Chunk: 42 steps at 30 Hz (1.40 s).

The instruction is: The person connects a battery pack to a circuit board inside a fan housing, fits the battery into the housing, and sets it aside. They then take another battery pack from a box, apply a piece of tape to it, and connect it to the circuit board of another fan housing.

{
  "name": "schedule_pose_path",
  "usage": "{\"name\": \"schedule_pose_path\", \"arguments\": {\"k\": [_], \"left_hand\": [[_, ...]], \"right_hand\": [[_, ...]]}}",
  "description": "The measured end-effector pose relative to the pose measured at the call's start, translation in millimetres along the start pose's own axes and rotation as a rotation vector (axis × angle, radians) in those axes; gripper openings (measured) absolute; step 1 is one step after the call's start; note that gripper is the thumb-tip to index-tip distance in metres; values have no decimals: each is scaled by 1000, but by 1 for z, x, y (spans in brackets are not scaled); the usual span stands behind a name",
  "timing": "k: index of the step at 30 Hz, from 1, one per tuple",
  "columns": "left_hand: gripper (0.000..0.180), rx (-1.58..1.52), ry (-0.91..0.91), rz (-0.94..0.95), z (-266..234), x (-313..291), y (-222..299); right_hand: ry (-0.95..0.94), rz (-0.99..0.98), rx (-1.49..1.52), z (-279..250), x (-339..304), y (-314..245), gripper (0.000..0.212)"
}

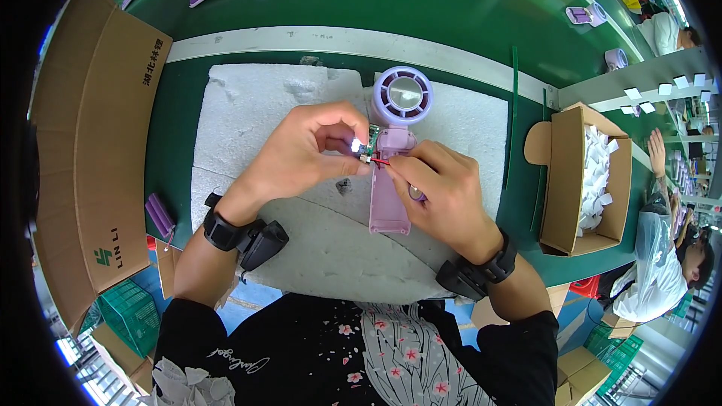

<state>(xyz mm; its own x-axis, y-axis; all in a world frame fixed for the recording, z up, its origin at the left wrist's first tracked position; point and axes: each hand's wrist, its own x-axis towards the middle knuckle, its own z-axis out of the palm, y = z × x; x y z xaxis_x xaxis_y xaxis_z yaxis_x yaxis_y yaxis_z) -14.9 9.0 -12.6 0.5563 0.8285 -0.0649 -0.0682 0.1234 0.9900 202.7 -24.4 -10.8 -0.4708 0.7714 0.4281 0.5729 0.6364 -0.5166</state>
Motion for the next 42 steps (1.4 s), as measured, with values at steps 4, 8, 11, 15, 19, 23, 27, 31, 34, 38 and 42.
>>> {"name": "schedule_pose_path", "arguments": {"k": [4, 8, 11, 15, 19, 23, 27, 31, 34, 38, 42], "left_hand": [[28, 25, 6, -38, -3, 1, 1], [35, 85, -2, 19, -2, 0, 1], [39, 120, -6, 90, -2, 0, -2], [44, 182, -14, 182, -1, 1, -2], [47, 290, -30, 246, -1, 1, -1], [49, 373, -46, 266, 0, 1, -2], [47, 416, -36, 274, 2, 0, -2], [42, 414, 3, 266, 6, 2, 1], [37, 321, 46, 225, 7, 1, 2], [32, 272, 49, 148, 5, 0, 1], [31, 276, 72, 103, 3, 1, -6]], "right_hand": [[11, -23, 10, 0, 1, 0, 16], [18, -54, 10, 1, 2, 0, 17], [5, -71, 6, 2, 1, 1, 18], [-47, -86, -6, 0, 1, 3, 18], [-44, -103, 20, 1, 2, 1, 18], [-104, 7, 66, 0, 0, -2, 18], [17, 100, 83, 4, -4, 0, 24], [145, 174, 139, 9, 1, -6, 32], [131, 117, 78, 9, 3, -5, 37], [157, 85, 20, 10, 3, -1, 39], [156, 162, 32, 10, 2, -1, 42]]}}
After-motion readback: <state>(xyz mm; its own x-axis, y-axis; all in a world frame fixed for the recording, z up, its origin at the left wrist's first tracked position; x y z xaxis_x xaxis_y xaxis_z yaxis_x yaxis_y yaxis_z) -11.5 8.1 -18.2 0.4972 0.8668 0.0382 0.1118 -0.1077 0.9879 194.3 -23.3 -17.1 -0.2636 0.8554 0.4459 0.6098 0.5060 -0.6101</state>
